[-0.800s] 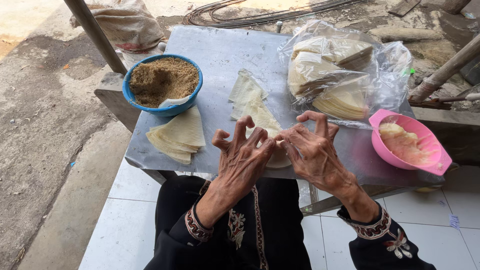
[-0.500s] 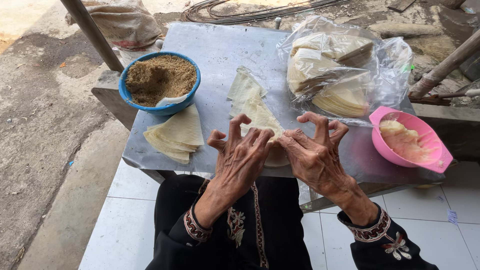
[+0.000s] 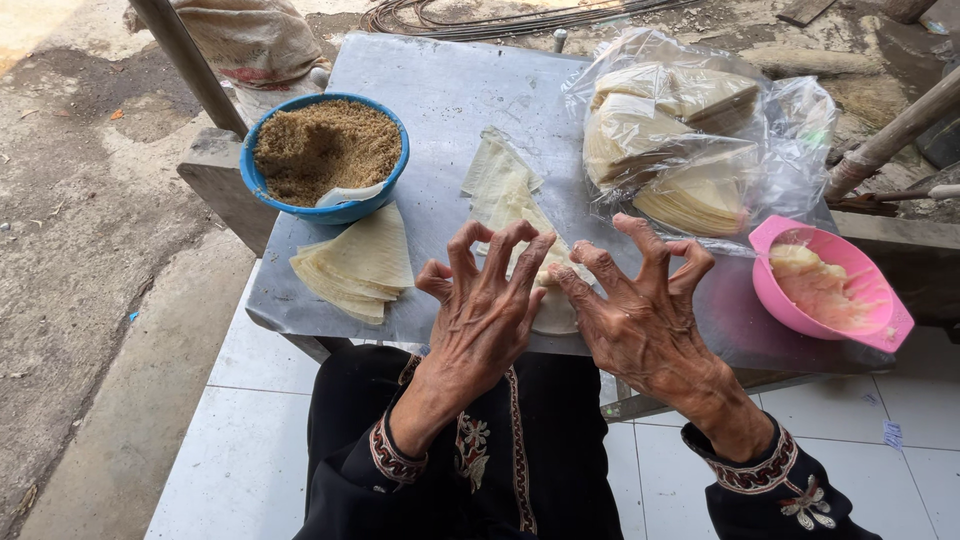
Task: The person fills thin triangular wrappers with a brown granular mixture using a spoon, then folds and seals each wrapper into a small packet. The process is repeated multiple times with wrappers and filling arranged on a metal table.
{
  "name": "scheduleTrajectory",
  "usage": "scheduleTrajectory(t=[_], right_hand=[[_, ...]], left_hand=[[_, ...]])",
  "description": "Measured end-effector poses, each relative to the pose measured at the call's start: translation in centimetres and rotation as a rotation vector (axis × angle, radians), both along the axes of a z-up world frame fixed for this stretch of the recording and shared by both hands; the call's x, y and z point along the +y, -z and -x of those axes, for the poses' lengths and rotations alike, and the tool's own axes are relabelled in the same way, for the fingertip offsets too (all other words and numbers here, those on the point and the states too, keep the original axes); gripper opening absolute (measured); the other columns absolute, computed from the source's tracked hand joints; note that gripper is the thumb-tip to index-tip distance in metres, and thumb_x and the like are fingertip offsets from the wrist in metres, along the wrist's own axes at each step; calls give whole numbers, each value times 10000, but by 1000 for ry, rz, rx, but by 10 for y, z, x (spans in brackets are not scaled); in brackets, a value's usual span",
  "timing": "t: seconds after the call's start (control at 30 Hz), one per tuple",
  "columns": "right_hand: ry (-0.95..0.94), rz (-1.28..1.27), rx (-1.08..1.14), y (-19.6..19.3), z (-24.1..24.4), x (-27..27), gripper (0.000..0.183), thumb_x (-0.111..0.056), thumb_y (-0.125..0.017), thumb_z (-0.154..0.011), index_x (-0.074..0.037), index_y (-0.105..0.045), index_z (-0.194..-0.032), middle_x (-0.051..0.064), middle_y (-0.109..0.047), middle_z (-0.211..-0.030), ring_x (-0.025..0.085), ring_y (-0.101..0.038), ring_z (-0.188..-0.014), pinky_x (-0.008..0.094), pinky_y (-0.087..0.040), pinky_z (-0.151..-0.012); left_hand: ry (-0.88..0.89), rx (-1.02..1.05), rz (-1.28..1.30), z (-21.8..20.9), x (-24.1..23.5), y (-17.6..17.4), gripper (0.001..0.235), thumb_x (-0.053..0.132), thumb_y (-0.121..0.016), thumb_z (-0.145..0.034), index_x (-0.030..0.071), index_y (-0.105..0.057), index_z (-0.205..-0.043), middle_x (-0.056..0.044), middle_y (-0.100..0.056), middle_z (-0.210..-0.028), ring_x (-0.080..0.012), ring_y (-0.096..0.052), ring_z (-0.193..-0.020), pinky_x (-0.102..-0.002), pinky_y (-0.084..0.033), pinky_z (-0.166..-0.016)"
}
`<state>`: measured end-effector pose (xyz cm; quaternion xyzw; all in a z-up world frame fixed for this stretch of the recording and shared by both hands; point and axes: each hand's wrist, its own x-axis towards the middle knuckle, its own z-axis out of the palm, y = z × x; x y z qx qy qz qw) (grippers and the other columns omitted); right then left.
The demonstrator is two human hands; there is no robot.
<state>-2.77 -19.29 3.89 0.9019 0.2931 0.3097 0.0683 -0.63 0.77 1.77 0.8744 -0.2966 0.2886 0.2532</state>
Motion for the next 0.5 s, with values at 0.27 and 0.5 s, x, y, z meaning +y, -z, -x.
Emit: scheduleTrajectory(t=[0.27, 0.5], right_hand=[[22, 55, 57, -5, -17, 5, 379, -418, -609, -966, -182, -697, -1249, 84, -468, -1446, 335, -228, -1405, 636, -224, -976], [100, 153, 113, -6, -35, 5, 516, -468, -613, -916, -166, -629, -1335, 105, -427, -1443, 334, -228, -1399, 627, -232, -978]], left_hand=[[65, 82, 83, -3, 4, 1, 819, 164, -792, -767, 155, -416, -1494, -48, -505, -1427, -323, -340, -1307, -536, -267, -981], [45, 122, 19, -3, 5, 0, 878, 140, -738, -807, 151, -300, -1568, 41, -662, -1295, -273, -344, -1334, -528, -212, -860]])
